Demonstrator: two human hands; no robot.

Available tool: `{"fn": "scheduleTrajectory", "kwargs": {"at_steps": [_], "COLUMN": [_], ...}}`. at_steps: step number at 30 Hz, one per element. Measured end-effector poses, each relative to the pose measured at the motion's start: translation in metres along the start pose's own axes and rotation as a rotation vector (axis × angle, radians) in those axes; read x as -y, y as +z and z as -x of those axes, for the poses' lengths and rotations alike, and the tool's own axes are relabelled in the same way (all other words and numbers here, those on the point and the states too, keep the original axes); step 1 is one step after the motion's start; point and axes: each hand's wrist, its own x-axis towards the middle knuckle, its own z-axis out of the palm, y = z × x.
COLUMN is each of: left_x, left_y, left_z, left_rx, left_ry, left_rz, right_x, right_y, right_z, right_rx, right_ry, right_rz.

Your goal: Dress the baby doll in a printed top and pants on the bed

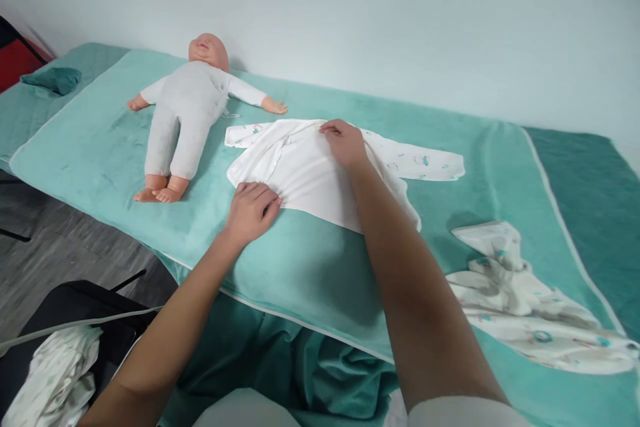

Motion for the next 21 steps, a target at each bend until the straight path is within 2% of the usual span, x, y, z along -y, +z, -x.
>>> {"fn": "scheduleTrajectory", "kwargs": {"at_steps": [3,6,14,18,21], "left_x": [0.001,0.002,0.005,0.006,0.009], "left_y": [0.002,0.004,0.004,0.006,-0.005], "left_z": [0.001,0.002,0.002,0.005,0.008], "left_rx": [-0.033,-0.050,-0.070,-0.141,-0.254], "left_ry": [-0.002,-0.017,-0.049,-0.114,-0.198], "left_rz": [-0.023,-0.025,0.022,0.081,0.216], "right_x": [0.002,0.002,0.003,0.015,0.027], "right_y": [0.003,0.007,0.007,0.007,0.003], "right_z": [0.006,0.010,0.026,0.050,0.075], "right_rx": [0.128,0.184,0.225,0.236,0.270], "right_ry": [-0.177,-0.248,-0.169,-0.135,-0.165], "right_rz": [0.269,0.378,0.547,0.573,0.486]}}
